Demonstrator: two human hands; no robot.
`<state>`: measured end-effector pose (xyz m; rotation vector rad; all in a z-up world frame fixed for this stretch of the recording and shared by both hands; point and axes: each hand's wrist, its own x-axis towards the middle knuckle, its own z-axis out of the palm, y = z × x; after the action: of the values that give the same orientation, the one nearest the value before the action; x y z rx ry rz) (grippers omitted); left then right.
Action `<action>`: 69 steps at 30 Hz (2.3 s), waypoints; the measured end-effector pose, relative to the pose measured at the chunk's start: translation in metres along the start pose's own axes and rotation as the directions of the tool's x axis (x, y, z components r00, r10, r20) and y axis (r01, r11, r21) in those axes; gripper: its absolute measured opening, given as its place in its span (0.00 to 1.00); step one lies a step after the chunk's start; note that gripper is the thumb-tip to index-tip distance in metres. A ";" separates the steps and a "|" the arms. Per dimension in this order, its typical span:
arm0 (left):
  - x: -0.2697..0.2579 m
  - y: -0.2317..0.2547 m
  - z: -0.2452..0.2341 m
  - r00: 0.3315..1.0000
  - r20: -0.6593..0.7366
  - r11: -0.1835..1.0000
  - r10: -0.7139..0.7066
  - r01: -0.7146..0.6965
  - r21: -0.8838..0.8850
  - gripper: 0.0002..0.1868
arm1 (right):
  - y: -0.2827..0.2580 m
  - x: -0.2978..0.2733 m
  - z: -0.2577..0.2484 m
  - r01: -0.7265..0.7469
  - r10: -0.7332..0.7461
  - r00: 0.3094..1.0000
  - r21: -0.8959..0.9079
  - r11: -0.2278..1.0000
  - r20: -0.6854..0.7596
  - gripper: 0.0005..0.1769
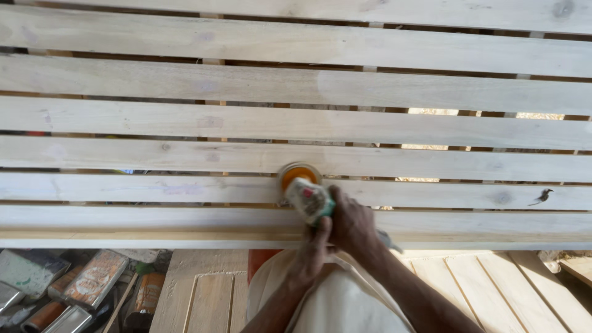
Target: The person sands the surface of a wooden structure using an angle grinder with a sanding disc.
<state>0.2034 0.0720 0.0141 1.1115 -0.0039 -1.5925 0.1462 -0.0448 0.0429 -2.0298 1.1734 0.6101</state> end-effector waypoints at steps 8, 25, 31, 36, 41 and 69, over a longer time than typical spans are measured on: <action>-0.014 0.016 -0.081 0.936 -0.320 0.982 0.145 -0.176 -0.068 0.54 | -0.087 0.029 0.021 0.297 -0.297 0.955 -0.051 0.954 0.004 0.37; 0.063 0.000 0.054 0.999 0.033 0.984 0.012 -0.018 0.177 0.52 | 0.070 0.002 -0.022 -0.196 0.225 0.949 0.150 0.969 -0.219 0.42; 0.038 0.030 -0.029 0.977 -0.182 0.988 0.114 -0.092 0.124 0.57 | -0.024 0.032 -0.011 0.049 -0.039 0.995 0.120 0.992 -0.087 0.46; 0.030 0.030 -0.048 0.965 -0.242 0.991 0.101 -0.077 0.108 0.58 | -0.039 0.037 -0.004 0.188 -0.171 0.977 0.139 0.972 -0.127 0.41; 0.049 0.029 0.004 0.989 0.011 0.986 0.144 -0.145 0.086 0.50 | 0.005 0.021 -0.025 -0.216 0.219 0.975 0.119 0.969 -0.018 0.48; -0.071 0.228 -0.327 0.914 -0.332 0.969 0.235 -0.246 0.008 0.47 | -0.396 0.110 0.097 0.196 -0.199 0.980 -0.097 0.976 -0.019 0.43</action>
<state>0.5809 0.2173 0.0004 1.2884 0.1060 -1.1693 0.5406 0.1047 0.0387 -2.2093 0.9587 0.5482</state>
